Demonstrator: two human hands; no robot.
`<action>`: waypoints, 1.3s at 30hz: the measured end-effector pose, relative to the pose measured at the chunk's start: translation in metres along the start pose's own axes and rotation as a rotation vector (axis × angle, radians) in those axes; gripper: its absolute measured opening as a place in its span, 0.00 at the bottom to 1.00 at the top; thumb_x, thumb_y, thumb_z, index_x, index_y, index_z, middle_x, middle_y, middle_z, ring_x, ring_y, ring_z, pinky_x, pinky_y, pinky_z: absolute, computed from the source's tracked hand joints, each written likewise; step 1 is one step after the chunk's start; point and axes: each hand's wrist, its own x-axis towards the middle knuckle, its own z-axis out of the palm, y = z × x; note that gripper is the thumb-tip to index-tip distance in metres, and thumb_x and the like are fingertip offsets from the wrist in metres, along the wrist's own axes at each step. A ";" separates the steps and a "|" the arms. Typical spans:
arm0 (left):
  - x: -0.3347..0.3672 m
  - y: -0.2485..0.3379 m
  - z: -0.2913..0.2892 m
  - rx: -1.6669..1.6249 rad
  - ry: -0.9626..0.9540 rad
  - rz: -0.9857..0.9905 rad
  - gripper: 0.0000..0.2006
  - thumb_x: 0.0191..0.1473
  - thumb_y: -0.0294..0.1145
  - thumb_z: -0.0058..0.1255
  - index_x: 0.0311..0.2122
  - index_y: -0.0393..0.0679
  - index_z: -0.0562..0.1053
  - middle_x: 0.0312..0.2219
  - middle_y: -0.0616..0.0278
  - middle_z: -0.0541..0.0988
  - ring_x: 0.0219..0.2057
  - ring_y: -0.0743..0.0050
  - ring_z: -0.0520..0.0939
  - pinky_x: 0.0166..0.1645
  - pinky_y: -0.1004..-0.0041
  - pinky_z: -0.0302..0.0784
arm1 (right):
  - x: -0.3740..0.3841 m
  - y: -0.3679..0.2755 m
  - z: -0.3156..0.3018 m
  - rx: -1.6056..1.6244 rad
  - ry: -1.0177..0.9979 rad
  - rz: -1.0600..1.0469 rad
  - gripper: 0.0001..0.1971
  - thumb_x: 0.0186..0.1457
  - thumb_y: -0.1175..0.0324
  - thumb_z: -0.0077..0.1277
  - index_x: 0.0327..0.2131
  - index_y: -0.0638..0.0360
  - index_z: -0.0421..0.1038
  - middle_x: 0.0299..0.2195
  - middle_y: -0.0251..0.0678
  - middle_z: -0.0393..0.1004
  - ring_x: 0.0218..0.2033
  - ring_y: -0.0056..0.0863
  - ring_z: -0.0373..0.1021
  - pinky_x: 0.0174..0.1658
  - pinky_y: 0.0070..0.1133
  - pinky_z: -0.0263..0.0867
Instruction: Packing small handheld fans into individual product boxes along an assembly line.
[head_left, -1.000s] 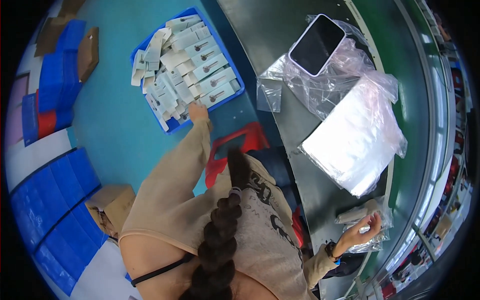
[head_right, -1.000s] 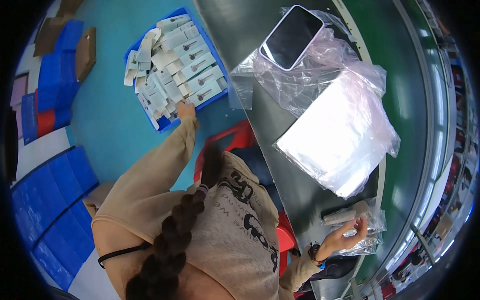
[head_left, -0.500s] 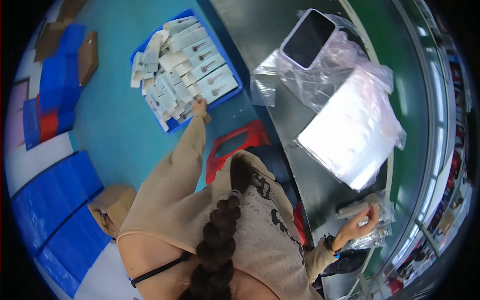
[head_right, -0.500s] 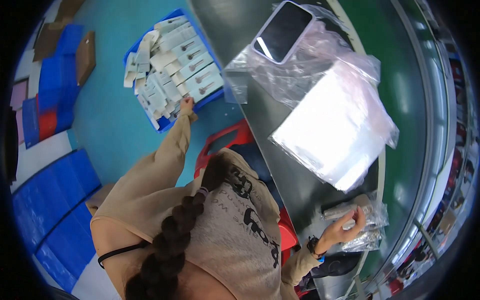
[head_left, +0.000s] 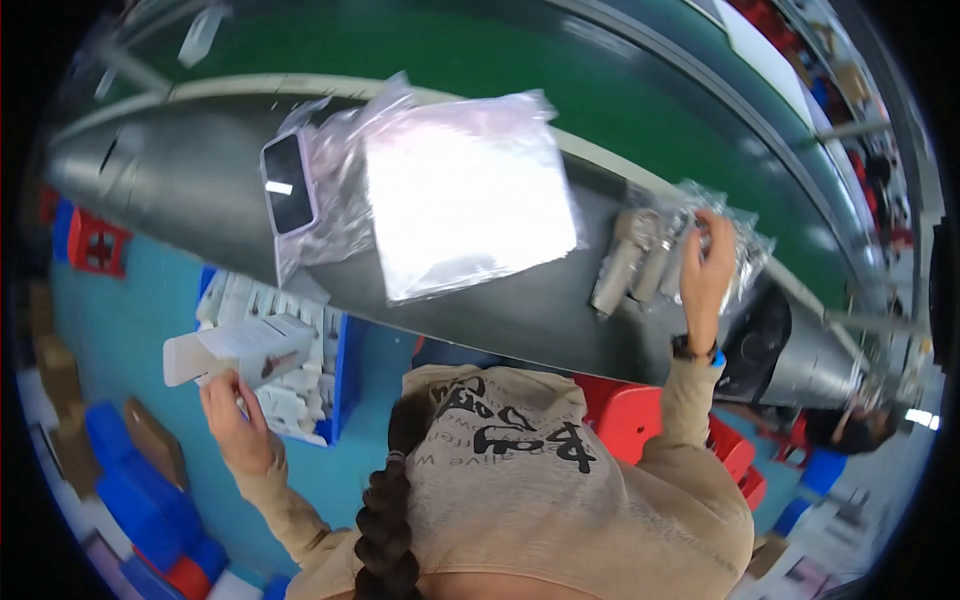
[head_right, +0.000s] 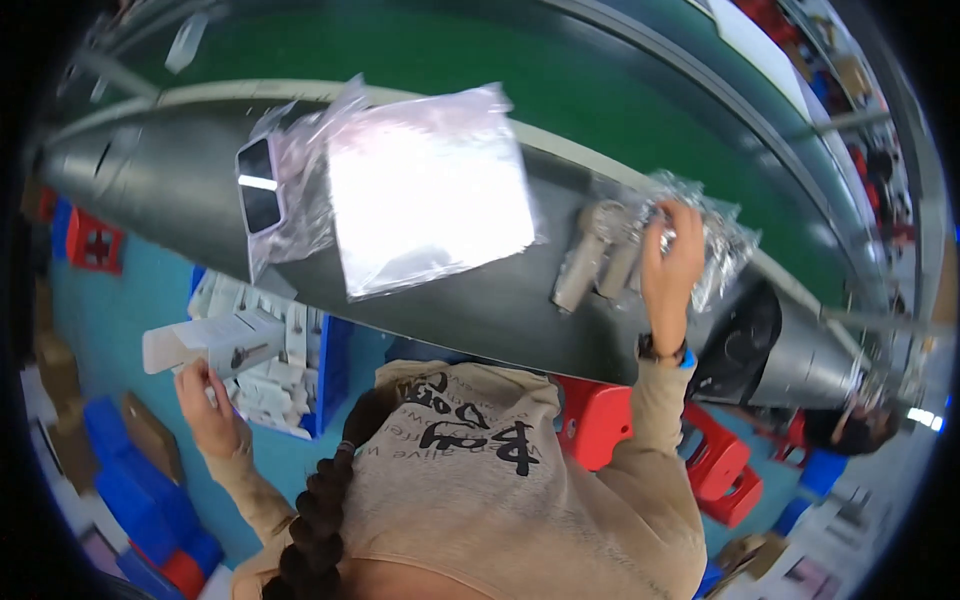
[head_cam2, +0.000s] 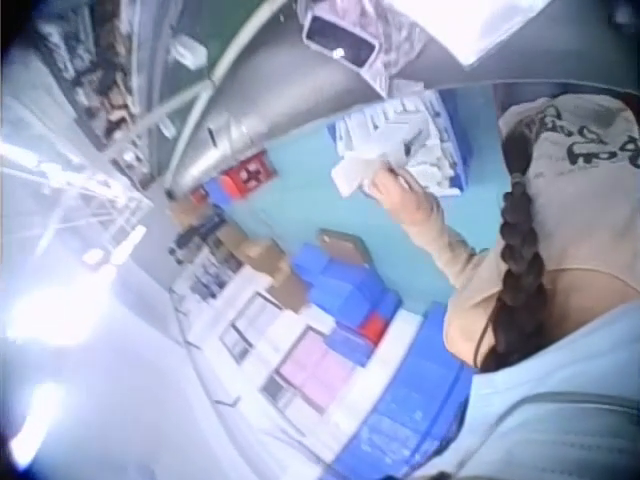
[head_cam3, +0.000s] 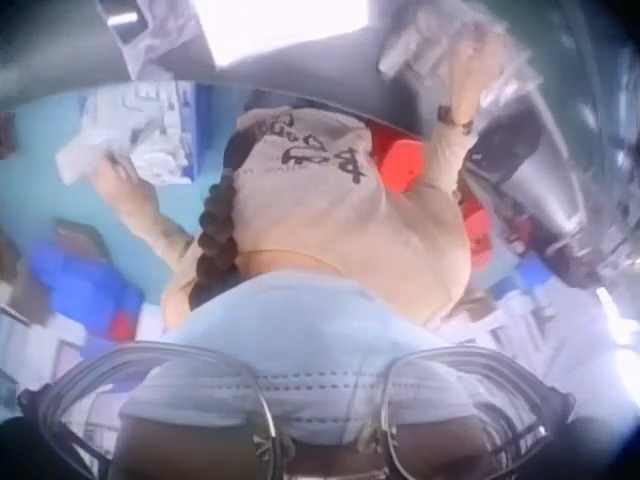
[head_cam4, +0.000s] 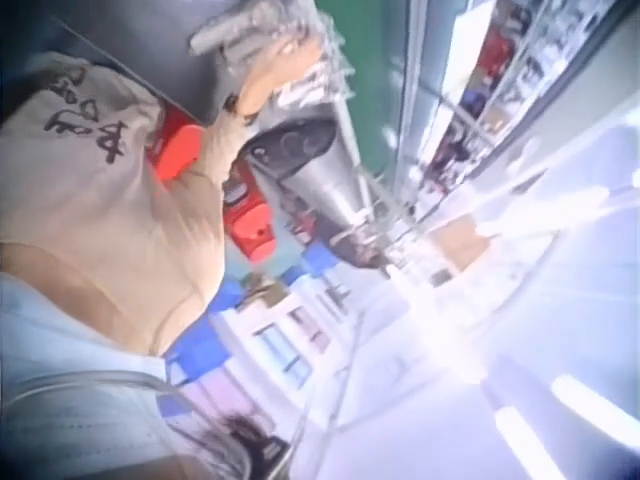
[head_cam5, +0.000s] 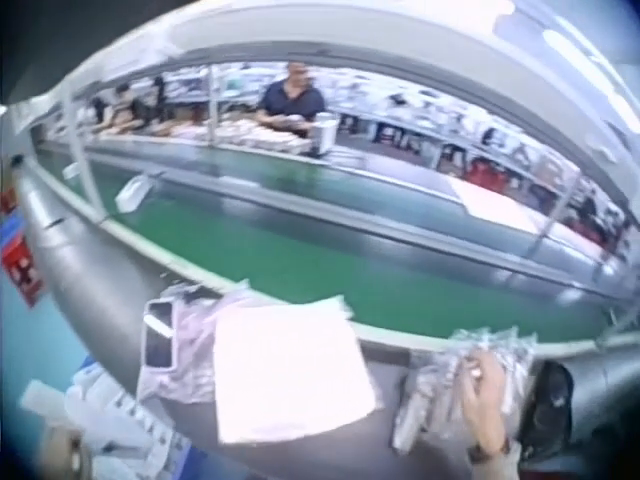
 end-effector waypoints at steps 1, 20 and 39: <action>0.012 0.022 -0.016 -0.065 -0.015 0.074 0.09 0.45 0.15 0.46 0.35 0.35 0.70 0.28 0.49 0.71 0.32 0.49 0.71 0.36 0.61 0.66 | 0.004 0.009 -0.004 -0.027 -0.007 -0.072 0.09 0.55 0.73 0.47 0.40 0.61 0.70 0.35 0.37 0.72 0.31 0.30 0.69 0.35 0.23 0.64; 0.089 0.250 0.075 -0.668 -0.164 1.049 0.16 0.38 0.22 0.57 0.37 0.47 0.77 0.32 0.66 0.75 0.32 0.68 0.75 0.55 0.55 0.68 | 0.013 -0.007 0.034 -0.483 -0.411 -0.424 0.25 0.40 0.50 0.61 0.35 0.61 0.70 0.36 0.44 0.67 0.41 0.38 0.65 0.40 0.28 0.63; 0.056 0.263 0.136 -1.013 0.195 0.801 0.21 0.28 0.34 0.74 0.30 0.47 0.74 0.43 0.59 0.62 0.42 0.66 0.70 0.39 0.74 0.76 | -0.021 -0.006 -0.020 0.199 -0.269 -0.181 0.23 0.44 0.71 0.61 0.46 0.60 0.67 0.41 0.40 0.69 0.40 0.34 0.69 0.42 0.26 0.67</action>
